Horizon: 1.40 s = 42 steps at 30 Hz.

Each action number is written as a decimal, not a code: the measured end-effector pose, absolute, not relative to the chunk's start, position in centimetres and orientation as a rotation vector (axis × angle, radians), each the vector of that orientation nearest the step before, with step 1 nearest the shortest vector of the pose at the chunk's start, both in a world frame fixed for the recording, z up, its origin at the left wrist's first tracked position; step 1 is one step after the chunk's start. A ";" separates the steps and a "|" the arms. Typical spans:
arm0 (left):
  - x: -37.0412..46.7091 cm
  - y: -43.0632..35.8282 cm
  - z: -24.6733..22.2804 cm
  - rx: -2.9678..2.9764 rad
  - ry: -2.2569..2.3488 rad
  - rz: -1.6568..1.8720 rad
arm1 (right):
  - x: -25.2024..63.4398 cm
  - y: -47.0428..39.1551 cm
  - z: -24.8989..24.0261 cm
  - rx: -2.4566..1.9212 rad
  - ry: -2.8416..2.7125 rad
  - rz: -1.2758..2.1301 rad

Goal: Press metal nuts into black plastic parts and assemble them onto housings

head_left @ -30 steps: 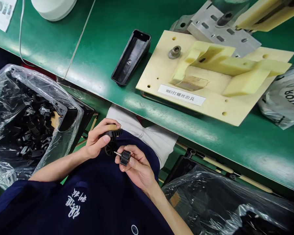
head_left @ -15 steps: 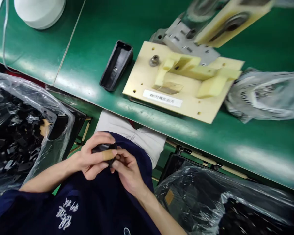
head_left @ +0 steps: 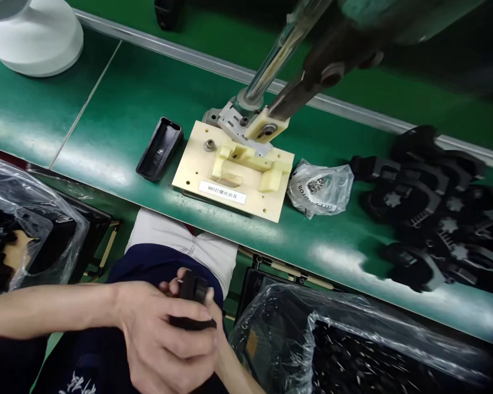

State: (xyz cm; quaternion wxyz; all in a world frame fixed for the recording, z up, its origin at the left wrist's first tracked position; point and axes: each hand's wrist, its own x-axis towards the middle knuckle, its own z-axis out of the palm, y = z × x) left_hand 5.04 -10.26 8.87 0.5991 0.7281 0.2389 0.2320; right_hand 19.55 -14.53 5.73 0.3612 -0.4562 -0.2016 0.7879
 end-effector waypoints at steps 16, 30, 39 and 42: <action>5.9 -13.4 5.9 2.286 0.770 1.489 | 27.2 6.8 7.9 -0.803 -2.317 -0.224; 5.0 -11.9 4.6 2.188 0.807 1.402 | 27.3 7.6 9.1 -0.994 -2.715 -0.260; 4.2 -9.5 4.9 2.251 0.976 1.491 | 26.9 6.2 8.6 -1.154 -2.752 -0.130; 1.7 -6.2 5.4 2.348 1.177 1.612 | 27.2 5.2 9.5 -1.151 -2.712 -0.104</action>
